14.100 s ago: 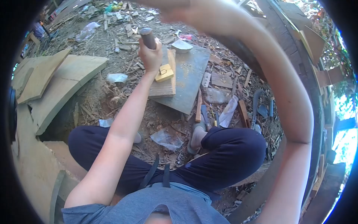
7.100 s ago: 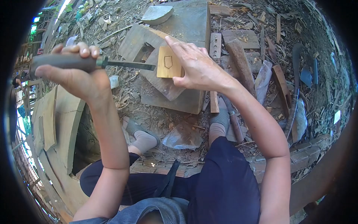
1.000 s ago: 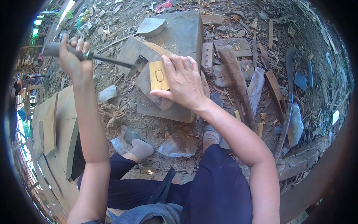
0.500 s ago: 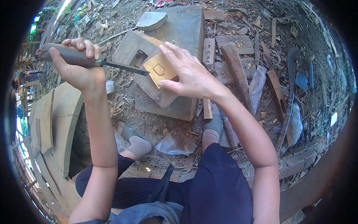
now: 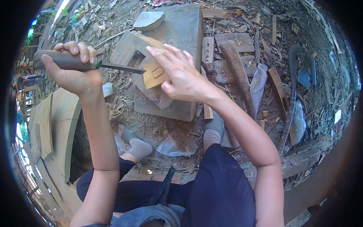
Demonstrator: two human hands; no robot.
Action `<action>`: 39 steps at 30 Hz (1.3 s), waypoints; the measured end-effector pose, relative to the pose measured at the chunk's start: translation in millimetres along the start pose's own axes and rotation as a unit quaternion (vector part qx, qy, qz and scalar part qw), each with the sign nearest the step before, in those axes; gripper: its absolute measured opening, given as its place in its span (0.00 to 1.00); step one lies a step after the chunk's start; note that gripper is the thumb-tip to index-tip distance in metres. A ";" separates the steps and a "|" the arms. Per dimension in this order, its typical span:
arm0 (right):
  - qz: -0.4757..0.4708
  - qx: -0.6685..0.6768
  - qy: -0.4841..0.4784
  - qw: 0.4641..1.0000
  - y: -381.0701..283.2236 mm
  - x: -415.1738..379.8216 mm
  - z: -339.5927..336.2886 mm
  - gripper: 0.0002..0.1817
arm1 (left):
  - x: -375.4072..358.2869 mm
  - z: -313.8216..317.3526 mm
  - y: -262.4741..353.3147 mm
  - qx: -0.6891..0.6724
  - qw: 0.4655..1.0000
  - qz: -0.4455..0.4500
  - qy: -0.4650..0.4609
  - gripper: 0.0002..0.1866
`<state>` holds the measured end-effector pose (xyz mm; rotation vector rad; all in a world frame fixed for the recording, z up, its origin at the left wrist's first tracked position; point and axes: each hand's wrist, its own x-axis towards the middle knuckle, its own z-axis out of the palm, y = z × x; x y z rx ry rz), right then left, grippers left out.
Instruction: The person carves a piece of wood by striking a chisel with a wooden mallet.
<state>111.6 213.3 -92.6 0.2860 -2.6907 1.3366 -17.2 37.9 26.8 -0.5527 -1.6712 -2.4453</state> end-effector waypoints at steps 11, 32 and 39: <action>-0.057 -0.058 -0.046 0.996 13.6 13.0 -22.1 0.41 | 0.4 -2.6 4.1 -0.023 0.999 0.007 -0.026 0.26; -0.049 0.050 -0.021 0.997 19.3 17.4 -1.2 0.34 | 0.2 13.0 -7.7 0.035 0.999 0.021 -0.009 0.26; -0.061 0.051 -0.002 0.997 18.1 16.6 1.1 0.34 | 1.7 11.8 -13.0 0.043 0.999 0.015 -0.013 0.25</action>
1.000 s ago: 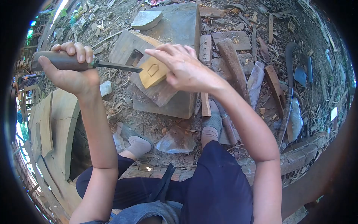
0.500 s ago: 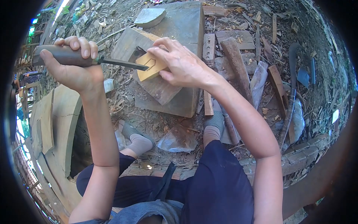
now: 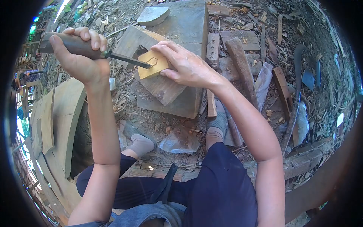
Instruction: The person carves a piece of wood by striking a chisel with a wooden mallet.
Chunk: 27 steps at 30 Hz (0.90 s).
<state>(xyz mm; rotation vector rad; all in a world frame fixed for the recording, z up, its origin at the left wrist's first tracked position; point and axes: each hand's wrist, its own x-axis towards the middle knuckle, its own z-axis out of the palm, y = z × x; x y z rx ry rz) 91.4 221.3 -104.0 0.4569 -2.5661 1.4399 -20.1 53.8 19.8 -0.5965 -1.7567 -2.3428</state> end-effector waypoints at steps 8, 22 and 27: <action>-0.003 -0.012 0.009 1.000 2.1 -0.4 3.0 0.33 | 3.3 -1.7 -3.0 -0.007 1.000 0.000 -0.016 0.25; -0.008 -0.014 0.017 1.000 2.9 -1.1 4.4 0.34 | 14.0 3.2 -10.8 -0.006 0.999 0.009 -0.035 0.17; -0.007 -0.011 0.013 1.000 1.9 -1.1 3.1 0.34 | 11.9 14.0 -13.6 -0.028 0.999 0.008 -0.039 0.18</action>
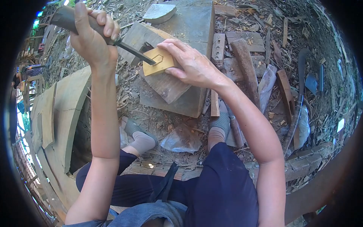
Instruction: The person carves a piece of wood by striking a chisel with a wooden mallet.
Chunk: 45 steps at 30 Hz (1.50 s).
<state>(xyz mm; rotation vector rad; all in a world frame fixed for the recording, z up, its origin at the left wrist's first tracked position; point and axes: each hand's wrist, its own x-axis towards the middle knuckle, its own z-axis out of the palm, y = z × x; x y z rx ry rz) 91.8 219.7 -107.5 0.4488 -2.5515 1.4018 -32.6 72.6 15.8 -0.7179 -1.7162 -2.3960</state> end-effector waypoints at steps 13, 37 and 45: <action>0.021 0.005 -0.025 0.999 0.9 -0.8 -1.1 0.37 | 2.1 21.5 -6.0 0.042 0.998 0.014 0.048 0.18; 0.044 -0.005 -0.027 0.999 -0.6 -2.5 -4.6 0.37 | 3.9 21.8 -14.4 0.045 0.992 0.017 0.117 0.16; 0.340 -0.274 0.288 0.852 108.6 -131.7 -39.2 0.40 | 0.6 27.4 -11.1 0.023 0.992 0.023 0.118 0.15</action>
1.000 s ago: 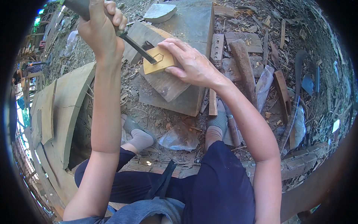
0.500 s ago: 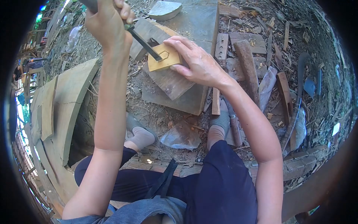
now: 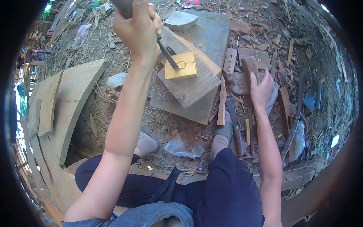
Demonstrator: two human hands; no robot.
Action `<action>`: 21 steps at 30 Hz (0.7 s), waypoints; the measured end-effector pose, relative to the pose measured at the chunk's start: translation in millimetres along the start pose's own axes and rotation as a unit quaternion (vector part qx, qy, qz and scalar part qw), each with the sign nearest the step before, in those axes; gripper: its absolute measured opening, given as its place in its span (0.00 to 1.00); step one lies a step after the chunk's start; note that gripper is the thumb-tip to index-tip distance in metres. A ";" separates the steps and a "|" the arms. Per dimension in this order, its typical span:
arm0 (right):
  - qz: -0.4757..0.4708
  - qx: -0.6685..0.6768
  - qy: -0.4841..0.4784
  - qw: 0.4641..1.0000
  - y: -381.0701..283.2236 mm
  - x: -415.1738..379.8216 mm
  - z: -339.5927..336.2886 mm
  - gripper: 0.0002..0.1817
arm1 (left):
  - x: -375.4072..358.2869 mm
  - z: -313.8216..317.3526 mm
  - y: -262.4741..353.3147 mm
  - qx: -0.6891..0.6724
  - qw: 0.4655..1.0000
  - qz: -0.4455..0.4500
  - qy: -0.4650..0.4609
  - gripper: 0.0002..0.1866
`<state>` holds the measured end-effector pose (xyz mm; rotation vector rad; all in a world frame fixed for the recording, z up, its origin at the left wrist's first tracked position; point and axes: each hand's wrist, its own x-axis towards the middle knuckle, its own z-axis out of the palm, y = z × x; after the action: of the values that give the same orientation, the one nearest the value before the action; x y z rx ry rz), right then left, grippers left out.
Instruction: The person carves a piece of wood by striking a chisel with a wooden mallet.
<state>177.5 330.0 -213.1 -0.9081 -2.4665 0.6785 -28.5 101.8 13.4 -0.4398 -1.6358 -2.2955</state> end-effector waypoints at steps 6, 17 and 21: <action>0.003 -0.113 -0.091 0.989 56.4 -63.9 2.1 0.44 | 2.5 -4.6 -3.6 0.021 1.000 0.011 0.004 0.13; -0.105 0.124 -0.161 0.973 -135.5 28.1 -130.6 0.39 | -7.6 -5.7 -4.5 0.106 0.992 0.071 -0.010 0.18; -0.282 0.242 -0.060 0.926 -285.2 75.7 -225.0 0.36 | -17.1 -1.2 3.5 0.154 0.981 0.117 0.000 0.13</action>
<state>109.3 258.0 144.5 0.0364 -2.3157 1.0676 -11.6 100.5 9.0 -0.5265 -1.7947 -1.8361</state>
